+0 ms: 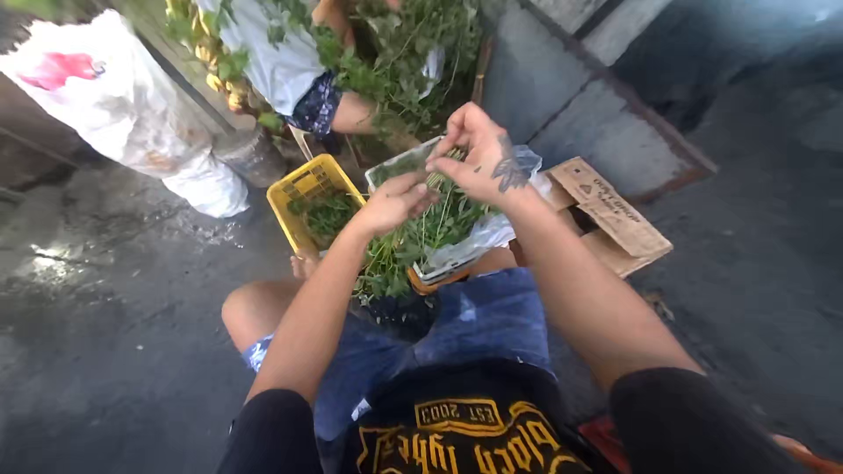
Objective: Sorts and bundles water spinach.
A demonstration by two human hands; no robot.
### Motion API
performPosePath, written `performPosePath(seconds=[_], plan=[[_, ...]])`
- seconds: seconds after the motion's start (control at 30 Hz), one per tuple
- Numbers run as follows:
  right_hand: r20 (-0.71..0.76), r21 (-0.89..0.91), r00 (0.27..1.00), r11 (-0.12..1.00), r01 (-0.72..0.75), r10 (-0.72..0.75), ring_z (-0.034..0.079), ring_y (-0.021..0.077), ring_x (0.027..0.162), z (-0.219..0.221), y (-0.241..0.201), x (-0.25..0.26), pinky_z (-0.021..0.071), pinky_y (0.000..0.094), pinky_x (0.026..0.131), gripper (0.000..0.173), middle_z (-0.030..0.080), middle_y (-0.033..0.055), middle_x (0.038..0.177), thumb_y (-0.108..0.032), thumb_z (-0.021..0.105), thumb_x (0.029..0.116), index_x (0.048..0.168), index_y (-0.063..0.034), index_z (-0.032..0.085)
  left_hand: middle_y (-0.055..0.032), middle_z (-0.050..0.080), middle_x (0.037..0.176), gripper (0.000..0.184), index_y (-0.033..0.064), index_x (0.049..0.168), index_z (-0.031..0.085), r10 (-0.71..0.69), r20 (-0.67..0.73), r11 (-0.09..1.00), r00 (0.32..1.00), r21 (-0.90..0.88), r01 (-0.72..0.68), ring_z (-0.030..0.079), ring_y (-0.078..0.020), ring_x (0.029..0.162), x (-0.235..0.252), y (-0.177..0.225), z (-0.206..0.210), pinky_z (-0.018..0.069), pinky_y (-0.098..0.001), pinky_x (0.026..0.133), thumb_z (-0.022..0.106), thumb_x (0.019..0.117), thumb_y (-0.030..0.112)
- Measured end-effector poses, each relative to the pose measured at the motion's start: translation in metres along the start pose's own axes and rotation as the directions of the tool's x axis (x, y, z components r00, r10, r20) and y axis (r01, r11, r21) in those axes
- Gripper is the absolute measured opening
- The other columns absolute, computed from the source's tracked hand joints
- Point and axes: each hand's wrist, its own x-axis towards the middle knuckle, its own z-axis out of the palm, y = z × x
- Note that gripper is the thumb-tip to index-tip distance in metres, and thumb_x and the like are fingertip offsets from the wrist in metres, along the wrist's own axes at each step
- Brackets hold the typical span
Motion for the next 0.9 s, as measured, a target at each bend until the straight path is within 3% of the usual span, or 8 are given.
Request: performPosePath(seconds=[0.1,0.17,0.3,0.43,0.6,0.73,0.83,0.9], plan=[[0.040,-0.004,0.999,1.000,0.019,-0.018,0.075,0.0144,0.086,-0.003,-0.001,0.000,0.0643,0.0363,0.081,0.036,0.075,0.0021,0.092,0.000,0.077,0.0844,0.109,-0.0071,0.052,-0.0054,0.070,0.105,0.034,0.0026,0.118,0.065,-0.052,0.076,0.999,0.996,-0.009,0.053,0.065,-0.0115,0.085,0.003,0.002,-0.002,0.0563,-0.0305,0.078,0.035,0.1120,0.019],[0.017,0.078,1.000,0.997,0.023,-0.025,0.074,0.0179,0.090,-0.005,0.003,-0.006,0.0647,0.0368,0.080,0.037,0.074,0.0052,0.098,-0.001,0.078,0.0826,0.109,-0.0058,0.052,-0.0084,0.070,0.107,0.034,0.0019,0.124,0.058,-0.055,0.131,0.998,0.990,-0.017,0.058,0.071,-0.0168,0.094,0.004,-0.001,0.001,0.0600,-0.0364,0.084,0.031,0.1128,0.019],[-0.052,0.219,0.998,0.975,0.042,-0.032,0.068,0.0294,0.117,-0.025,0.020,-0.016,0.0633,0.0451,0.090,0.059,0.068,0.0134,0.124,-0.015,0.088,0.0710,0.110,-0.0080,0.044,0.0001,0.052,0.078,0.031,0.0069,0.119,0.054,0.019,0.051,0.993,0.999,-0.115,-0.013,0.056,-0.0125,0.068,0.011,-0.021,-0.002,0.0557,-0.0324,0.068,0.029,0.1126,0.024],[-0.061,0.115,0.997,0.992,0.047,-0.040,0.060,0.0278,0.130,-0.041,0.031,-0.025,0.0604,0.0447,0.096,0.081,0.060,0.0131,0.140,-0.031,0.091,0.0610,0.119,-0.0090,0.039,0.0019,0.048,0.073,0.032,0.0084,0.121,0.054,0.053,-0.044,0.995,0.998,-0.086,-0.056,0.047,-0.0094,0.059,0.023,-0.041,-0.005,0.0458,-0.0263,0.056,0.030,0.1128,0.027],[0.024,-0.092,0.997,0.993,0.074,-0.072,0.062,0.0212,0.127,-0.046,0.034,-0.013,0.0556,0.0406,0.105,0.091,0.062,0.0118,0.136,-0.033,0.093,0.0537,0.125,-0.0061,0.043,-0.0024,0.058,0.082,0.037,0.0091,0.128,0.059,0.041,-0.016,0.989,0.999,0.141,-0.039,0.051,-0.0113,0.062,0.031,-0.034,0.010,0.0450,-0.0281,0.056,0.032,0.1125,0.028],[0.197,-0.231,0.978,0.973,-0.024,0.071,0.069,0.0163,0.113,-0.030,0.035,-0.005,0.0595,0.0428,0.094,0.085,0.069,0.0011,0.128,-0.031,0.093,0.0569,0.125,-0.0119,0.046,-0.0059,0.064,0.088,0.031,0.0091,0.121,0.061,0.065,-0.007,0.956,0.998,0.287,-0.060,0.059,-0.0155,0.068,0.033,-0.031,0.016,0.0525,-0.0349,0.062,0.036,0.1124,0.027],[0.149,-0.226,0.983,0.971,-0.074,0.109,0.072,0.0125,0.102,-0.010,0.044,-0.014,0.0624,0.0418,0.086,0.075,0.075,-0.0035,0.110,-0.025,0.094,0.0606,0.119,-0.0142,0.048,-0.0056,0.063,0.089,0.029,0.0103,0.120,0.061,0.031,-0.026,0.936,0.999,0.352,-0.019,0.061,-0.0166,0.075,0.031,-0.031,0.012,0.0549,-0.0386,0.069,0.037,0.1124,0.026],[0.108,-0.171,0.990,0.983,-0.069,0.089,0.072,0.0110,0.101,-0.001,0.054,-0.022,0.0632,0.0398,0.084,0.074,0.074,-0.0046,0.111,-0.025,0.093,0.0608,0.118,-0.0156,0.047,-0.0063,0.067,0.094,0.030,0.0117,0.122,0.062,-0.027,-0.033,0.919,0.999,0.393,0.038,0.067,-0.0184,0.084,0.027,-0.035,0.009,0.0582,-0.0439,0.078,0.038,0.1124,0.027]])
